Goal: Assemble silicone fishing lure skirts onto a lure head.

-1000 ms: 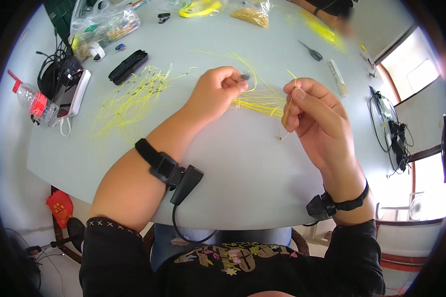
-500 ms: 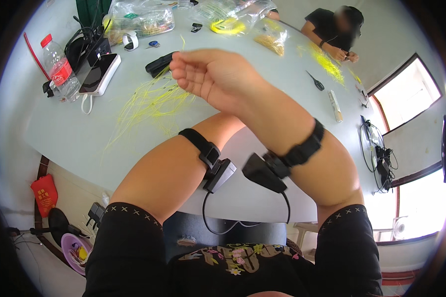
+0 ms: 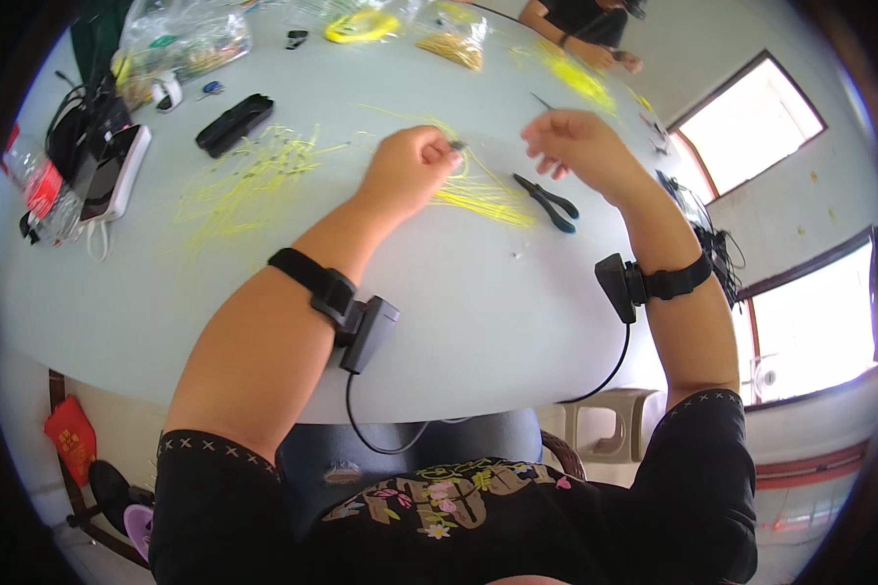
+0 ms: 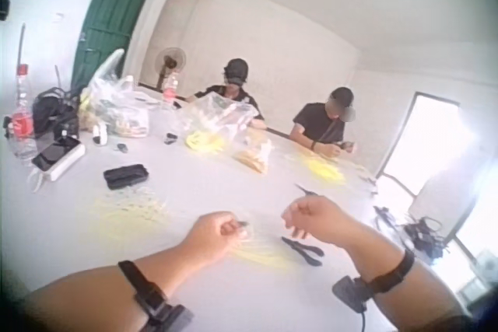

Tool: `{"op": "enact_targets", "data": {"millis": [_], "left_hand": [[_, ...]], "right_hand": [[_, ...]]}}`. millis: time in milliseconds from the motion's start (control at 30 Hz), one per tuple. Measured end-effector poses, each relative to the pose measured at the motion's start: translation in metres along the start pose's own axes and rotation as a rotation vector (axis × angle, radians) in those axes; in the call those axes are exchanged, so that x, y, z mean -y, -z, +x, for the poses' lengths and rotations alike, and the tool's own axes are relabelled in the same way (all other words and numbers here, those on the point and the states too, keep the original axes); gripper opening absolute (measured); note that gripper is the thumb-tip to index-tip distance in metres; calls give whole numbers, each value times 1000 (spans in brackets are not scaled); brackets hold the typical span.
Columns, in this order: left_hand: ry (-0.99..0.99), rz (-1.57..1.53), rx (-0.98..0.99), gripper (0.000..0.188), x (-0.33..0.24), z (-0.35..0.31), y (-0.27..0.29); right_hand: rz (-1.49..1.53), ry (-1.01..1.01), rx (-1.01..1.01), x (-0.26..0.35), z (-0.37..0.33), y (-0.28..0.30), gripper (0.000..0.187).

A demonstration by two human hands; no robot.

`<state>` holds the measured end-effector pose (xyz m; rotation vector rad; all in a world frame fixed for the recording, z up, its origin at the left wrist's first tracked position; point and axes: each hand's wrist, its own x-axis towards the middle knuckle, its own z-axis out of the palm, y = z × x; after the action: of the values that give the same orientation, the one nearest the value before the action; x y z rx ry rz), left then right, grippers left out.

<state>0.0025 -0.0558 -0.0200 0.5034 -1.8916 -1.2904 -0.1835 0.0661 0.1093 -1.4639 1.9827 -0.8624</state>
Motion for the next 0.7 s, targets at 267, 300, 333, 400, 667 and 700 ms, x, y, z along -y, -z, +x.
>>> {"op": "enact_targets", "data": {"millis": [267,300,333,400,667,700], "left_hand": [[25,18,-2,12,-4,2,-5],[25,15,9,12,-5,3,-7],[58,-4,10,13,-6,3,-9],[94,-22,14,15,-9,1,-5],[31,-15,14,15,-10,0,-13],[32,-15,14,15,-9,0,-13]], "right_hand": [[-309,-100,3,-87,-52,12,11],[-307,-109,-3,-94,-54,11,11],[-359,-57,-32,-103,-54,10,12],[-410,-7,-59,-105,-54,7,14],[-409,125,-136,-126,-52,0,15],[-409,124,-134,-125,-51,-3,15]]}}
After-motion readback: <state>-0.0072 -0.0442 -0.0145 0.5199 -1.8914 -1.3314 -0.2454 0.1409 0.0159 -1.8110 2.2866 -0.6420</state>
